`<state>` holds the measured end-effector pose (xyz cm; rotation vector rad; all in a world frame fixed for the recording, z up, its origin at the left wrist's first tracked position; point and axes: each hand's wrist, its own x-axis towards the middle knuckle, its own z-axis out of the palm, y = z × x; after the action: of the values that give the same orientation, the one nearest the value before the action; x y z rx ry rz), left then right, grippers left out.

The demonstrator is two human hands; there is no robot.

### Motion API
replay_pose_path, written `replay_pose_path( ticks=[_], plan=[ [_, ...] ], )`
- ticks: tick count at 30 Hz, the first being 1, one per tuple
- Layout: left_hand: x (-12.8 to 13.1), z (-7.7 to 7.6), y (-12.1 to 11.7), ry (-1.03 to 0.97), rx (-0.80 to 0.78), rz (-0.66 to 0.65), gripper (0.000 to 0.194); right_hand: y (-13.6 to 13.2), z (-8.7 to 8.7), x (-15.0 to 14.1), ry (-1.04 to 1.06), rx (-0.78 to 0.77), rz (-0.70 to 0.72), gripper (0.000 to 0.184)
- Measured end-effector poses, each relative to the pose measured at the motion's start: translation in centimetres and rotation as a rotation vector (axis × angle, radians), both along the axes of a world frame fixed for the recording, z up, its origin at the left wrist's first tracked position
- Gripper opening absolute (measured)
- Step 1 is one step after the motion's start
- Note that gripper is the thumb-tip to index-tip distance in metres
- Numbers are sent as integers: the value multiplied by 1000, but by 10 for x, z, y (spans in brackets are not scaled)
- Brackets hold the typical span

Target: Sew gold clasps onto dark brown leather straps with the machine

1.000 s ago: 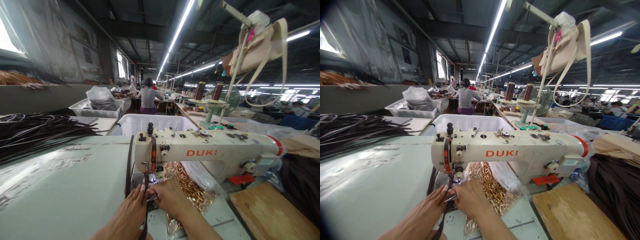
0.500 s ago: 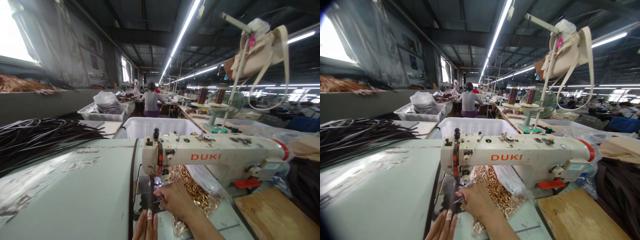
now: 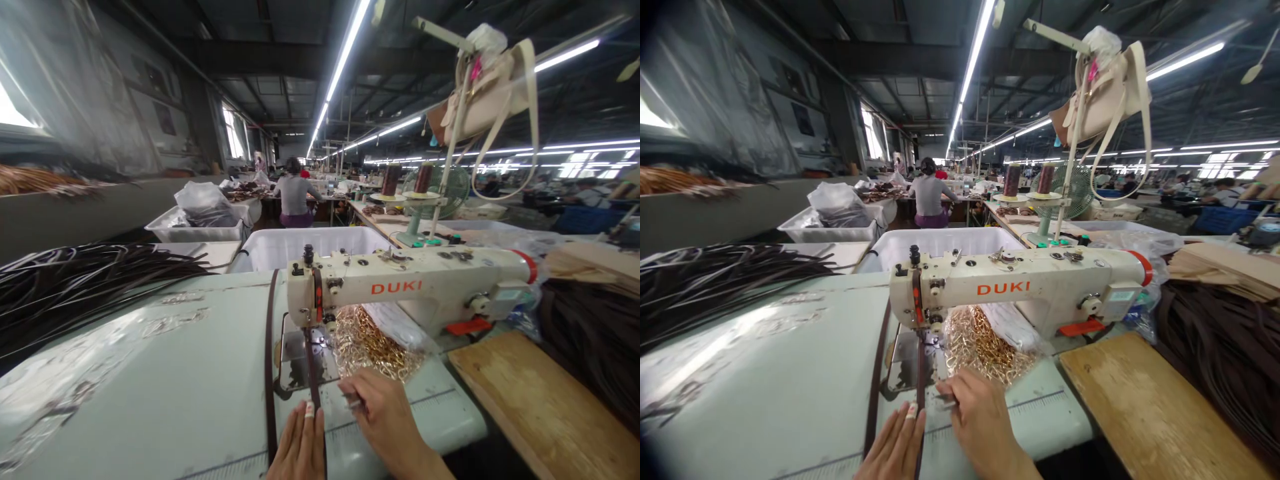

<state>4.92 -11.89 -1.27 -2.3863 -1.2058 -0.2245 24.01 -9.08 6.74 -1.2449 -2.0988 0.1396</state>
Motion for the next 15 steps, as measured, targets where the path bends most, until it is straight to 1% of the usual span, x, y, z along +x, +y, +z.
replay_pose_path(
  ticks=[2,3,6,8,10,12,13,15],
  plan=[
    [-3,18,0,16,-109,-72,56,-23,-16,2,104,37,37,24],
    [-3,28,1,19,-205,-84,58,-32,-23,4,146,51,55,24],
    [1,58,0,10,-497,-23,67,-50,-31,6,205,74,78,26],
    [6,72,-2,-8,-606,21,71,-56,-31,5,155,90,82,32],
    [9,79,-4,-7,-658,43,70,-58,-31,4,70,109,82,37],
    [9,80,-6,-5,-681,63,71,-62,-32,1,56,115,134,34],
    [9,78,-6,-10,-688,71,74,-64,-34,1,103,117,167,33],
    [8,72,-5,-35,-686,83,79,-70,-37,1,275,156,184,36]
  ],
)
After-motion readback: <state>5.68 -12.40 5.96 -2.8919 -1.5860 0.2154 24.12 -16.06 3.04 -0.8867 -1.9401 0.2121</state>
